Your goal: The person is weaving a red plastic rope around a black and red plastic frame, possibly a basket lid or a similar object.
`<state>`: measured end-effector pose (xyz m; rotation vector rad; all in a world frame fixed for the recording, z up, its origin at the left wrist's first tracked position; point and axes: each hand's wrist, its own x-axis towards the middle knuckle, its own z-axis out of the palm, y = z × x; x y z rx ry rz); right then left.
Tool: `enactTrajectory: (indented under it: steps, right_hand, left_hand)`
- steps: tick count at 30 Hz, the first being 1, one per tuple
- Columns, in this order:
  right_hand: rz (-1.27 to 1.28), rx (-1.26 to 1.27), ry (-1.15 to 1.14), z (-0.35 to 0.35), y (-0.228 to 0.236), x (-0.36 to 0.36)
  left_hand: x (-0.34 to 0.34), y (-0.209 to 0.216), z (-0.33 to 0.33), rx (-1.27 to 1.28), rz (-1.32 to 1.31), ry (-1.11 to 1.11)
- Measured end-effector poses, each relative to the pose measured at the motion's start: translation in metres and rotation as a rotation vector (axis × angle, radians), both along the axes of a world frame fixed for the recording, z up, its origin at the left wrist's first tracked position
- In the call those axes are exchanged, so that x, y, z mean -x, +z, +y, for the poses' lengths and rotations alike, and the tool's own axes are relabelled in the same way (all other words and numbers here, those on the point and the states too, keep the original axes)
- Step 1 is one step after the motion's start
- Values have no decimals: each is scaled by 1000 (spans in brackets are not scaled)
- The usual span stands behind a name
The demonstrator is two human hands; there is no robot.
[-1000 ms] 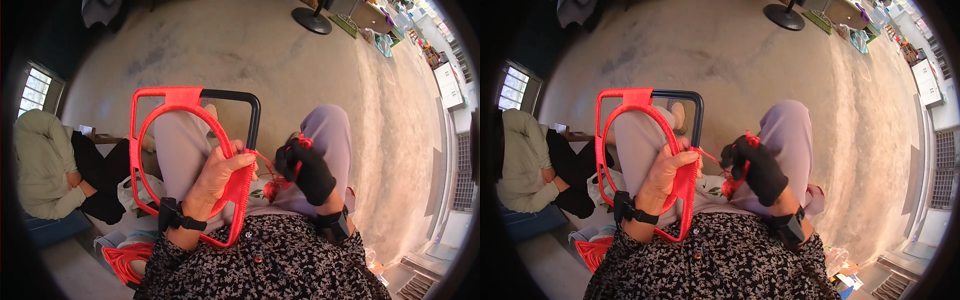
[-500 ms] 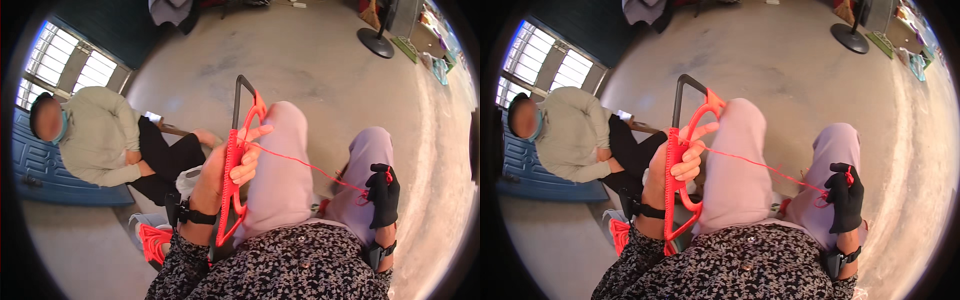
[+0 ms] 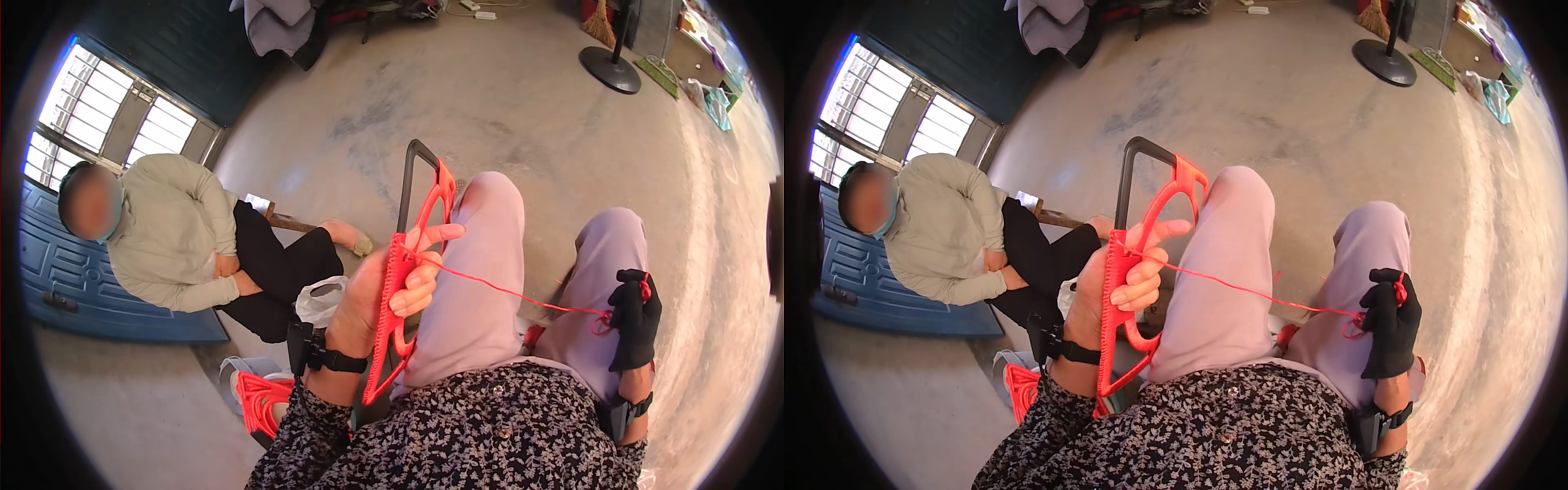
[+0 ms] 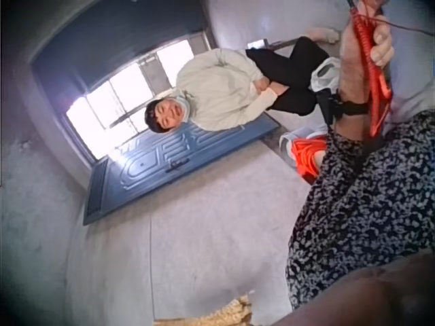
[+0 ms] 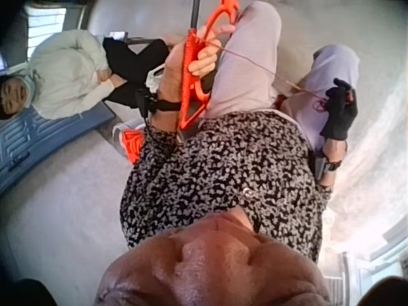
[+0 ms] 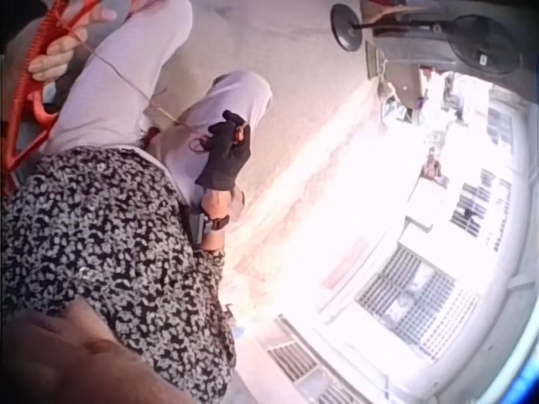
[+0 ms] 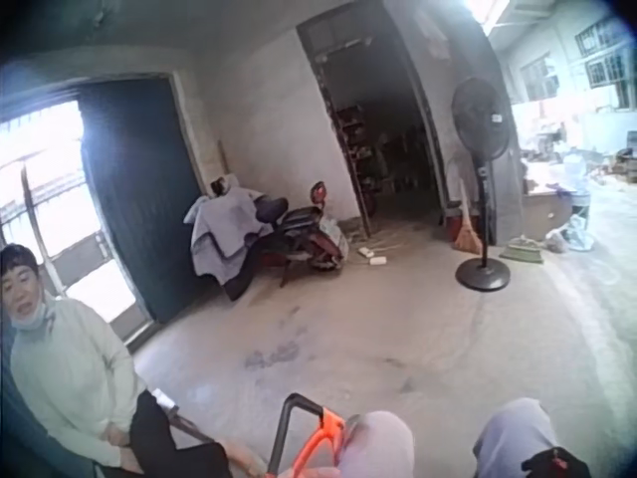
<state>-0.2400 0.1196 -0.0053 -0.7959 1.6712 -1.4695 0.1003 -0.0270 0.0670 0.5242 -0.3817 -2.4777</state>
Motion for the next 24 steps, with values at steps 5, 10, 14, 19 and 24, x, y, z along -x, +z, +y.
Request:
enactTrajectory:
  steps: [5,10,14,19,24]
  right_hand:
    - [-34,-68,-80,-1,3,1]
    - [435,-224,90,-1,13,-2]
    - [357,-53,223,-4,18,-9]
    - [101,-261,403,-9,20,-20]
    - [329,-130,839,-21,5,-48]
  left_hand:
    - [15,-15,9,72,-21,12]
    - [39,-46,6,35,-45,-38]
    - [56,-58,-9,120,-207,30]
    - [94,-75,2,122,-347,223]
    - [98,-81,11,12,-348,175]
